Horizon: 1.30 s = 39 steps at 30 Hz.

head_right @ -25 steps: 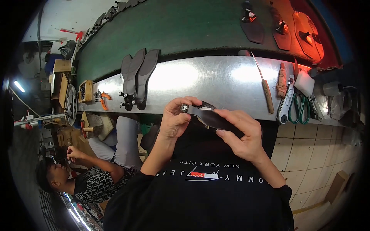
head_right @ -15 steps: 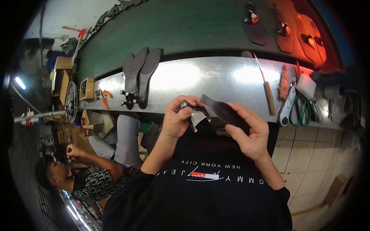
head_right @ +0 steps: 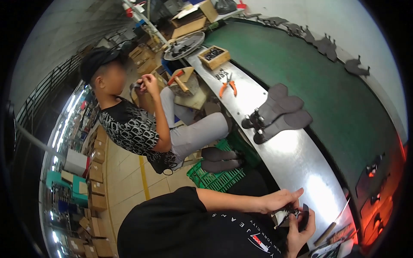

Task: The recorder is seen attaching shoe straps to the base of the shoe.

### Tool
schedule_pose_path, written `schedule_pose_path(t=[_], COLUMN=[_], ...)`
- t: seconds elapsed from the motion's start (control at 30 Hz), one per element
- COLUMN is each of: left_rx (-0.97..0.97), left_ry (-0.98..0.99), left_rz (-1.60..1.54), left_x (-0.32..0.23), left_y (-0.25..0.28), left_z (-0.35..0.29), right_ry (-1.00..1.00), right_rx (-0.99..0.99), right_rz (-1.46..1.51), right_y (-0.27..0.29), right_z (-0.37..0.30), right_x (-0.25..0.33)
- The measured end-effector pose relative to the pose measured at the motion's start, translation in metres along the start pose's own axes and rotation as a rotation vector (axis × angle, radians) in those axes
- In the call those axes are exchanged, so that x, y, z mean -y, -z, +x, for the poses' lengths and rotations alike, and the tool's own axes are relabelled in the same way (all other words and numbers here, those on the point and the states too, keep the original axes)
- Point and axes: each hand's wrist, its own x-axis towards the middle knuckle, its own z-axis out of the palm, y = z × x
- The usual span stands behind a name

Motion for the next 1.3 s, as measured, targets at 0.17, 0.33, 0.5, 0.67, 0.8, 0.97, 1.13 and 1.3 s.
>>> schedule_pose_path(t=[0.17,0.33,0.5,0.67,0.8,0.97,1.13,1.3], left_rx=[0.011,-0.013,-0.093,-0.085,-0.027,0.040,0.024,0.006], left_ry=[0.123,0.064,-0.235,-0.332,-0.288,0.040,-0.153,-0.309], left_rz=[-0.122,-0.208,-0.071,0.033,-0.124,-0.113,-0.183,-0.149], left_x=[0.000,-0.006,0.004,0.003,0.019,-0.006,0.008,0.017], left_y=[0.006,0.002,-0.001,-0.001,0.000,0.005,-0.001,-0.002], left_z=[0.002,-0.005,-0.005,-0.009,0.006,-0.006,0.001,0.007], right_ry=[-0.023,-0.079,-0.101,-0.245,-0.271,-0.278,-0.230,-0.227], right_rx=[-0.019,0.016,0.001,-0.032,0.007,-0.024,-0.035,-0.039], right_rz=[0.080,0.232,0.363,0.385,0.595,0.493,0.372,0.484], right_y=[-0.008,-0.009,-0.012,-0.007,-0.009,-0.005,-0.010,-0.009], right_z=[0.006,0.008,0.011,0.011,0.018,0.025,0.024,0.025], right_x=[-0.001,-0.006,-0.021,-0.029,-0.030,-0.029,-0.023,-0.027])
